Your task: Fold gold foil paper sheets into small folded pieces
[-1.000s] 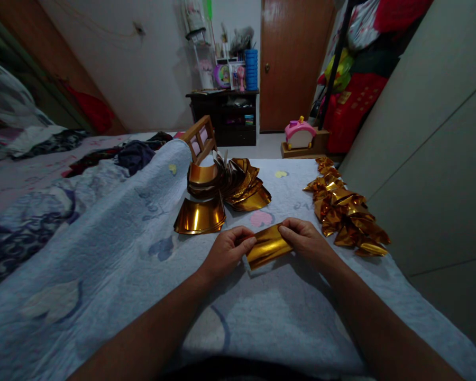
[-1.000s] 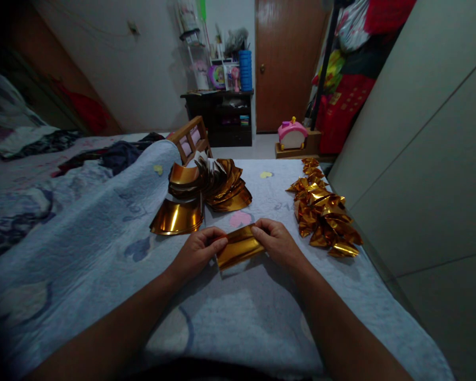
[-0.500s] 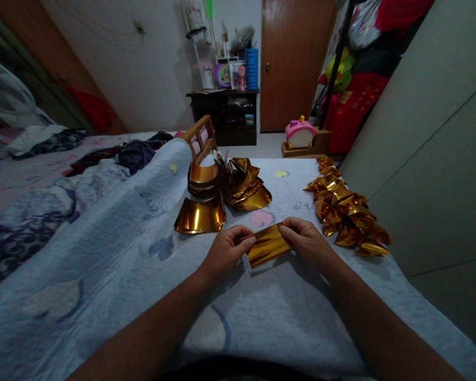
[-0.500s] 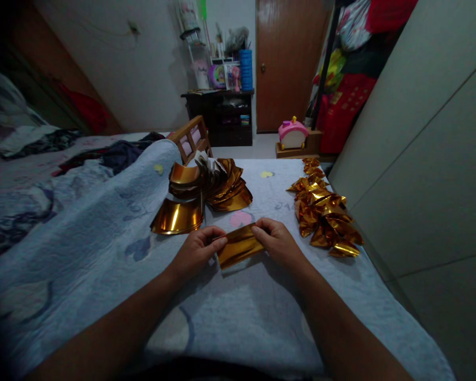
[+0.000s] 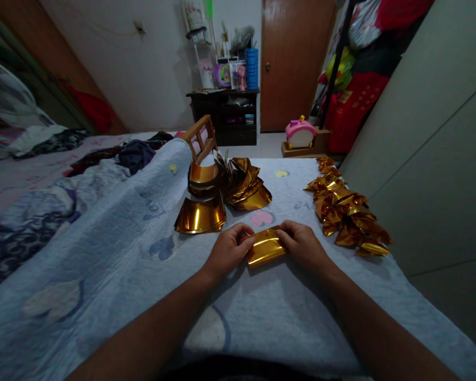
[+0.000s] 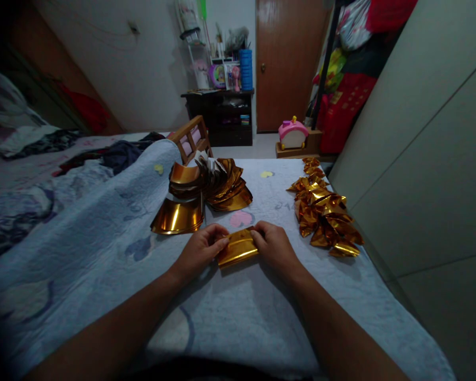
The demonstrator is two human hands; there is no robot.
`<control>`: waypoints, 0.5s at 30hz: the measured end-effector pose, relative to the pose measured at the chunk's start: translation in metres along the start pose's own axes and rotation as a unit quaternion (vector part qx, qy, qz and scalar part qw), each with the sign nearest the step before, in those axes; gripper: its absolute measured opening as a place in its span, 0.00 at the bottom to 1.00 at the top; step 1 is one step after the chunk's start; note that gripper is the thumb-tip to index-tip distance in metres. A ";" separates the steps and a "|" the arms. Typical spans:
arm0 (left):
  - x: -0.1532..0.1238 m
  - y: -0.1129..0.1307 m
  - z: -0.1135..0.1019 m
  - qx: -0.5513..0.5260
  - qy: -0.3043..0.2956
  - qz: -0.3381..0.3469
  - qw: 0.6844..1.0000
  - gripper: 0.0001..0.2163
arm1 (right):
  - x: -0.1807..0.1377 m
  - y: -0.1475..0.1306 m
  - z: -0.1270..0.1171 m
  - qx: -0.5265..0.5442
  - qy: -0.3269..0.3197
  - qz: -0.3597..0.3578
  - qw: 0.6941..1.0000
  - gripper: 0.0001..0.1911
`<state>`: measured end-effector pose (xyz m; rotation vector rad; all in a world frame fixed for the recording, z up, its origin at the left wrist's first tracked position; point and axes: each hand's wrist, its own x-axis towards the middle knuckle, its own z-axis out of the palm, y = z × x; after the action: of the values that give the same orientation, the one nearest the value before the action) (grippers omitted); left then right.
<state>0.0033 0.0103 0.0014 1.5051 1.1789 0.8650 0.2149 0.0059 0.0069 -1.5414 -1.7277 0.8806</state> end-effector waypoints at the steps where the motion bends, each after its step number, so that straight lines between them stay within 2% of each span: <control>1: 0.000 -0.001 0.001 0.022 0.007 0.002 1.000 0.06 | 0.000 0.000 0.002 -0.030 0.003 -0.002 1.000 0.11; 5: 0.001 -0.002 0.002 0.164 0.029 0.021 0.986 0.06 | 0.001 -0.002 0.007 -0.126 -0.006 0.004 0.992 0.11; 9: 0.001 0.001 0.004 0.285 0.019 0.045 0.957 0.02 | 0.001 -0.006 0.011 -0.218 -0.014 0.020 0.976 0.11; 15: 0.003 -0.003 0.005 0.360 0.024 0.062 0.931 0.05 | 0.000 -0.008 0.017 -0.296 -0.014 0.016 0.955 0.10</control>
<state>0.0085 0.0120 -0.0028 2.1727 1.5468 0.5653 0.1964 0.0047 0.0041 -1.9367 -2.1130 0.4067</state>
